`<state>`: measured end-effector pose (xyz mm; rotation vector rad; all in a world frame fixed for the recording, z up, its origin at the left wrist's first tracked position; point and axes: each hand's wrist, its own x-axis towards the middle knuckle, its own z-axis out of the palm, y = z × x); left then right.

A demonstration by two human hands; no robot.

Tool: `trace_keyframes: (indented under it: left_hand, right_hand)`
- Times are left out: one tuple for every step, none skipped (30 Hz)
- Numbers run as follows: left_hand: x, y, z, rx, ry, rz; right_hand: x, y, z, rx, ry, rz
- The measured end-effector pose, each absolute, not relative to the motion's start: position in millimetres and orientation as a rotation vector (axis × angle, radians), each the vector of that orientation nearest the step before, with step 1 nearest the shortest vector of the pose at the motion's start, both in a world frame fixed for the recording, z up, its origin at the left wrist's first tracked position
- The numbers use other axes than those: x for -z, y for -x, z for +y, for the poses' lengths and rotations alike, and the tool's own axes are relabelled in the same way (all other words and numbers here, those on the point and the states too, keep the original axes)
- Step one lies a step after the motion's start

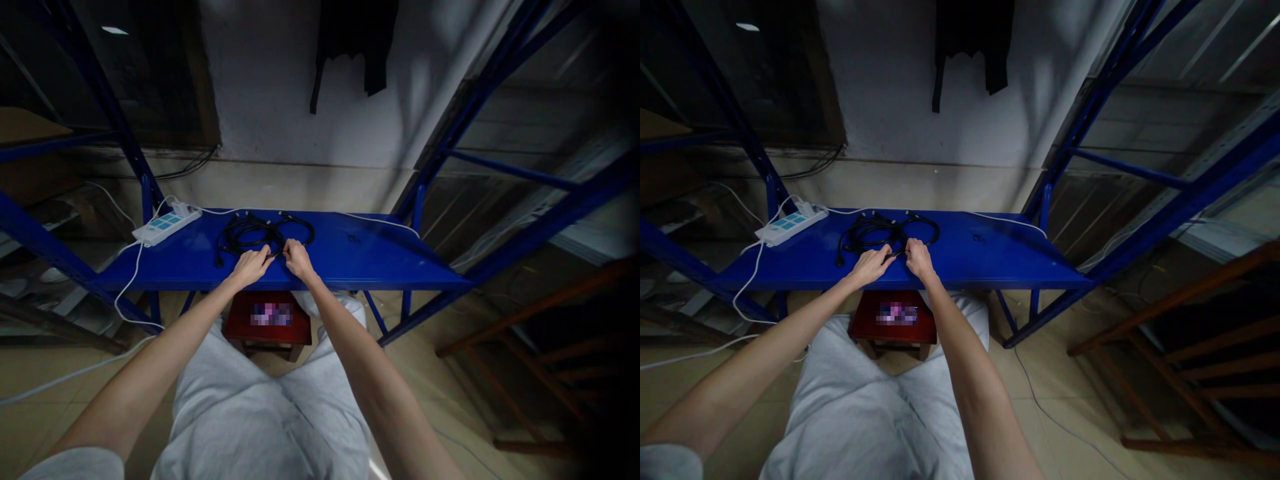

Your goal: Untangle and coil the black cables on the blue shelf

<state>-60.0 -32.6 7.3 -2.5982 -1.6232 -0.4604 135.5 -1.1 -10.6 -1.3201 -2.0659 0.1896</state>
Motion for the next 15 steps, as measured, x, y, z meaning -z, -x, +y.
trace_keyframes:
  left_hand:
    - [-7.5,60.0,-32.7,0.463,2.598,-1.622]
    - [-7.8,60.0,-32.8,0.463,2.598,-1.62]
    - [-8.2,59.9,-33.0,0.459,2.595,-1.622]
    - [-8.6,59.7,-33.1,0.452,2.593,-1.626]
    - [-9.0,59.5,-33.2,0.447,2.59,-1.631]
    - [-9.3,59.3,-33.3,0.444,2.588,-1.635]
    - [-9.4,59.1,-33.4,0.442,2.589,-1.639]
    - [-9.5,59.0,-33.3,0.442,2.59,-1.64]
    - [-9.4,58.9,-33.3,0.445,2.591,-1.64]
    - [-9.3,59.0,-33.2,0.449,2.593,-1.64]
    - [-9.1,59.1,-33.2,0.453,2.594,-1.642]
    - [-8.9,59.3,-33.1,0.457,2.596,-1.645]
    - [-8.7,59.5,-33.0,0.462,2.599,-1.648]
    - [-8.6,59.7,-33.0,0.468,2.604,-1.649]
    - [-8.5,59.9,-32.9,0.474,2.608,-1.648]
  right_hand:
    - [10.2,-135.4,-0.8,-0.2,1.333,-2.061]
    - [9.8,-135.4,-0.7,-0.211,1.346,-2.055]
    - [9.3,-135.4,-0.8,-0.224,1.358,-2.049]
    - [8.9,-135.4,-0.9,-0.235,1.365,-2.045]
    - [8.6,-135.4,-1.2,-0.244,1.37,-2.043]
    - [8.5,-135.5,-1.6,-0.253,1.37,-2.04]
    - [8.6,-135.7,-2.1,-0.262,1.367,-2.035]
    - [8.8,-136.0,-2.6,-0.274,1.362,-2.028]
    - [9.2,-136.2,-3.2,-0.289,1.355,-2.018]
    - [9.7,-136.4,-3.8,-0.305,1.347,-2.01]
    - [10.1,-136.5,-4.3,-0.325,1.341,-2.001]
    - [10.4,-136.5,-4.7,-0.346,1.337,-1.996]
    - [10.7,-136.4,-4.9,-0.364,1.336,-1.993]
    - [10.9,-136.2,-4.9,-0.379,1.335,-1.992]
    - [11.0,-135.9,-4.7,-0.389,1.333,-1.99]
